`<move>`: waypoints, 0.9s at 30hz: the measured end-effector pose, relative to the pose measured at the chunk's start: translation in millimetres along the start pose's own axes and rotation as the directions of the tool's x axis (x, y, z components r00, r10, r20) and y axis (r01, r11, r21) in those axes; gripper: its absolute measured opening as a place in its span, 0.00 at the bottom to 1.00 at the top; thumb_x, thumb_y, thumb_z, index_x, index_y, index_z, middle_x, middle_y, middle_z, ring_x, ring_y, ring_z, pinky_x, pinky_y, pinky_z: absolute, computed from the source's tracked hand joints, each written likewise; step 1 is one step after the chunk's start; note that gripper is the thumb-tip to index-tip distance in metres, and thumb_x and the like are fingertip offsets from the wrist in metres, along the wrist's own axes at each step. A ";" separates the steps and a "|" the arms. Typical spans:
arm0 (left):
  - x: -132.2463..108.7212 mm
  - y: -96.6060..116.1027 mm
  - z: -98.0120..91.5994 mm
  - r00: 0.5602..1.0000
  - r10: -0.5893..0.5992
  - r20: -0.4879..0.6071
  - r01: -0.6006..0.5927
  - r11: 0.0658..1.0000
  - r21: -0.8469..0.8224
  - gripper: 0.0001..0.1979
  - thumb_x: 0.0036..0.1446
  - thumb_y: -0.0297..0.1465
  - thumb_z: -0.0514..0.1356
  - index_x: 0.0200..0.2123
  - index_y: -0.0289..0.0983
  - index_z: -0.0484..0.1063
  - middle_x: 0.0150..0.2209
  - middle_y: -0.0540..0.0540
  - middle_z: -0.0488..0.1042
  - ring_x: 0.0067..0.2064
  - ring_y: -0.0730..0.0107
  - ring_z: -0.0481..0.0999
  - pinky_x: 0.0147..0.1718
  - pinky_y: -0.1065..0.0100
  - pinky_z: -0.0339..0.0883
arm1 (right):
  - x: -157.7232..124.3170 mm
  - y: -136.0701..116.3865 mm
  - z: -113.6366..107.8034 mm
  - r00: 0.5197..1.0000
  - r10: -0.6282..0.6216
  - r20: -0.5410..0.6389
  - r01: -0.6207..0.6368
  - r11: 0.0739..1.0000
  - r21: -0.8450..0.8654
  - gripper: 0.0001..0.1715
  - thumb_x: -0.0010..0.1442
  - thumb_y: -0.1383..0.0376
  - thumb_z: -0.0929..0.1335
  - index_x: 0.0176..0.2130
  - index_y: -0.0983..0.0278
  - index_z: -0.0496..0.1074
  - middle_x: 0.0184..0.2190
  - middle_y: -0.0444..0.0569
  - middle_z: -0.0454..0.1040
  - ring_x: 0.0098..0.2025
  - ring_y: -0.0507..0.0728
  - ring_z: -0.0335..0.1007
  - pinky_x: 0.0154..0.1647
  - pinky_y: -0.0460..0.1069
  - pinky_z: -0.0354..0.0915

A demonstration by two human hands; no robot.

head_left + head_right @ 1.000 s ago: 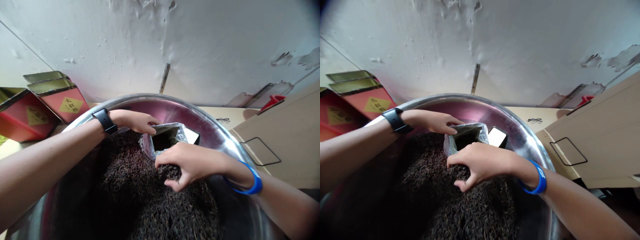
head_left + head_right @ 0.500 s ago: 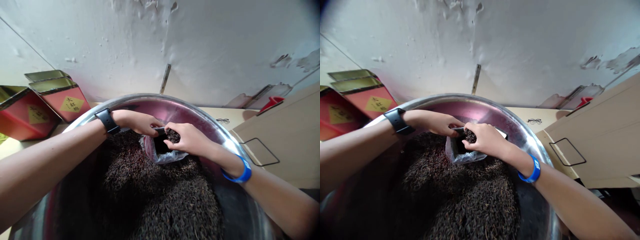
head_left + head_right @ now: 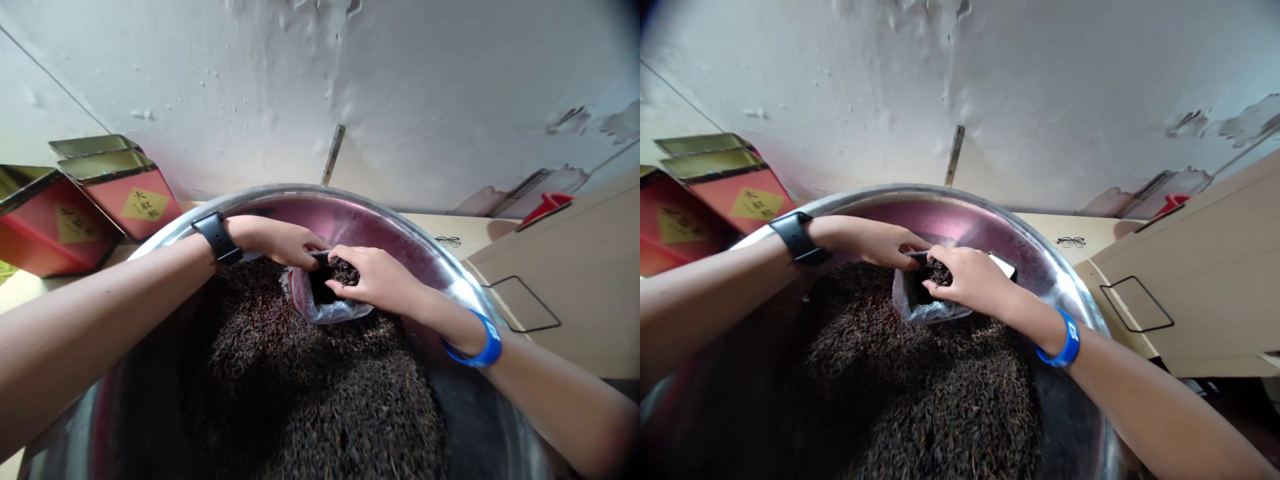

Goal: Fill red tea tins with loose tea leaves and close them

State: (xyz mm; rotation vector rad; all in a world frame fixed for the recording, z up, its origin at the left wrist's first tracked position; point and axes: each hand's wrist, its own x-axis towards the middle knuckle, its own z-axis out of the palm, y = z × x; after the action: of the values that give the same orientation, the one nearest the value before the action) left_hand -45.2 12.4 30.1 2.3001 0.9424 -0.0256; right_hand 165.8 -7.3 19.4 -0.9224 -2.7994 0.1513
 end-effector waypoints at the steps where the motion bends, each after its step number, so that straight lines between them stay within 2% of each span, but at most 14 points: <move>1: -0.1 0.2 0.0 1.000 0.001 0.001 -0.001 1.000 -0.002 0.22 0.54 0.31 0.52 0.53 0.44 0.67 0.45 0.50 0.74 0.38 0.70 0.70 0.38 0.71 0.59 | 0.0 -0.1 -0.1 1.000 -0.001 0.001 0.001 1.000 0.000 0.21 0.56 0.56 0.65 0.48 0.63 0.68 0.44 0.51 0.75 0.45 0.60 0.71 0.44 0.53 0.64; 11: -0.7 0.6 -0.5 1.000 -0.018 -0.003 0.018 1.000 -0.003 0.26 0.54 0.33 0.52 0.58 0.44 0.62 0.47 0.51 0.74 0.39 0.71 0.69 0.40 0.72 0.58 | -0.6 1.0 0.8 1.000 -0.015 0.007 0.014 1.000 0.004 0.22 0.57 0.55 0.65 0.48 0.64 0.68 0.45 0.51 0.74 0.46 0.60 0.70 0.44 0.53 0.64; 27: -3.5 3.7 -2.5 0.998 -0.070 -0.005 0.070 0.998 -0.007 0.27 0.50 0.33 0.55 0.56 0.44 0.65 0.38 0.51 0.76 0.39 0.68 0.67 0.42 0.72 0.58 | -0.1 0.9 1.8 0.998 0.007 0.057 -0.006 1.000 -0.022 0.24 0.59 0.54 0.64 0.50 0.65 0.66 0.47 0.54 0.73 0.48 0.63 0.69 0.47 0.56 0.63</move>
State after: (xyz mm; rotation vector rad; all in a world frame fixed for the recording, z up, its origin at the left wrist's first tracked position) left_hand -46.0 9.7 35.0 2.2609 1.0231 -0.0460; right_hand 166.0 -6.7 17.5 -0.9469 -2.8559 0.1500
